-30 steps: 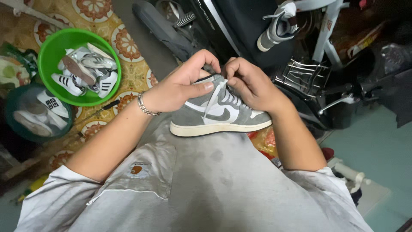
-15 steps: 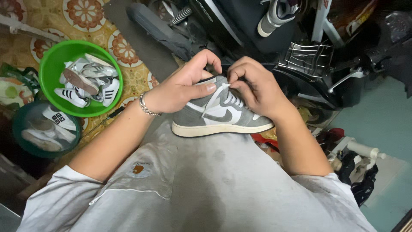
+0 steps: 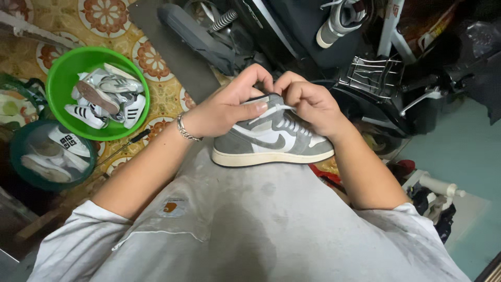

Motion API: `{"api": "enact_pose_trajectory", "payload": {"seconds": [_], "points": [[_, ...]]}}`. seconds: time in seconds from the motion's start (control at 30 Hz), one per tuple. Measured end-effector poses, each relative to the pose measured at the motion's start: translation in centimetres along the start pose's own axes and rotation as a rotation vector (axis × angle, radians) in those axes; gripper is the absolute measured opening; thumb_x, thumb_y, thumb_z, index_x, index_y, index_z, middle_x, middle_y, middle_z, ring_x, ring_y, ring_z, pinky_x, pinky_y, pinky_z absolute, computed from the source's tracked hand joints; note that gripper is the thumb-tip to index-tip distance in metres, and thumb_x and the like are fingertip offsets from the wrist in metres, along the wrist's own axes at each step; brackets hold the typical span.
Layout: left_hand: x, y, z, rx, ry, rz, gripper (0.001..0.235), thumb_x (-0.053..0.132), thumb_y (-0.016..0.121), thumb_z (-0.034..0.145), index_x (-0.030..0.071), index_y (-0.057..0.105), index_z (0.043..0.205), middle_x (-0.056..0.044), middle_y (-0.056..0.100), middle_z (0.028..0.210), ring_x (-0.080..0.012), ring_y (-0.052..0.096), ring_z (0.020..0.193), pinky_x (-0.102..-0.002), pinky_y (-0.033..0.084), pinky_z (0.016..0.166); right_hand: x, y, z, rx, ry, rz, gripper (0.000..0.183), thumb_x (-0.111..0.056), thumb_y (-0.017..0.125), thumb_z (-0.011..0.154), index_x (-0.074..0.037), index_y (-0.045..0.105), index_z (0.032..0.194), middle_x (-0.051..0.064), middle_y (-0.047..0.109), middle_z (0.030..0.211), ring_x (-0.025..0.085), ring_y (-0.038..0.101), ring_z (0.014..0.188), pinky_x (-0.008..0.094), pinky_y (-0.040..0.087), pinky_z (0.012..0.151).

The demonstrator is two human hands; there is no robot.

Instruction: The person removes the old shoelaces from a grey and white sneaker by pulling them out of the eyelets. They then insert a new white shoelace into the shoe, threading it through the eyelets from the bottom up.

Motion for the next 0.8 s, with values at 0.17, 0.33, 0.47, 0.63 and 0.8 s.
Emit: {"api": "enact_pose_trajectory", "payload": {"seconds": [0.17,0.33,0.47,0.63,0.8], "points": [[0.5,0.1,-0.2,0.055,-0.012,0.033,0.029,0.035,0.066,0.13,0.017,0.053,0.149,-0.008,0.085,0.112,-0.0124,0.067,0.1,-0.035,0.053,0.101,-2.4,-0.2,1.4,-0.068,-0.03,-0.281,0.057,-0.055,0.066,0.127,-0.009,0.063,0.094,0.021,0.072,0.12,0.039,0.068,0.104,0.047,0.052,0.094],[2.1,1.6,0.7,0.066,-0.026,0.078,0.027,0.031,0.064,0.13,0.016,0.054,0.15,-0.006,0.084,0.112,-0.0127,0.065,0.101,-0.033,0.053,0.103,-1.8,-1.3,1.3,-0.035,-0.017,-0.191,0.058,-0.056,0.079,0.12,-0.015,0.065,0.081,0.014,0.075,0.113,0.028,0.063,0.09,0.04,0.049,0.081],[0.8,1.2,1.8,0.1,-0.025,0.192,0.022,0.031,0.067,0.129,0.015,0.06,0.144,-0.014,0.085,0.111,-0.0194,0.071,0.103,-0.041,0.059,0.102,-2.2,-1.2,2.0,0.022,0.013,0.337,0.073,-0.081,0.053,0.126,-0.021,0.049,0.084,0.008,0.058,0.108,0.02,0.049,0.09,0.036,0.041,0.085],[1.6,1.6,2.3,0.107,-0.01,0.03,0.028,0.038,0.064,0.13,0.013,0.057,0.14,0.004,0.061,0.117,-0.0055,0.055,0.097,-0.025,0.049,0.085,-3.1,-8.5,0.3,0.555,0.013,1.146,0.063,-0.054,0.062,0.117,-0.017,0.043,0.07,-0.004,0.035,0.07,0.015,0.037,0.074,0.035,0.036,0.083],[3.2,2.5,2.7,0.282,0.009,0.199,0.032,0.042,0.068,0.128,0.011,0.062,0.137,0.003,0.066,0.123,-0.0069,0.063,0.111,-0.027,0.054,0.101,-0.6,-14.3,-4.2,0.614,0.477,-0.247,0.036,-0.02,0.078,0.127,-0.025,0.056,0.099,-0.008,0.057,0.094,0.005,0.051,0.092,0.027,0.043,0.09]]}}
Point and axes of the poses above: each hand's wrist, its own z-axis towards the middle knuckle, its own y-axis out of the palm, x = y × z, the point moved 2 cm from there along z, towards the middle knuckle
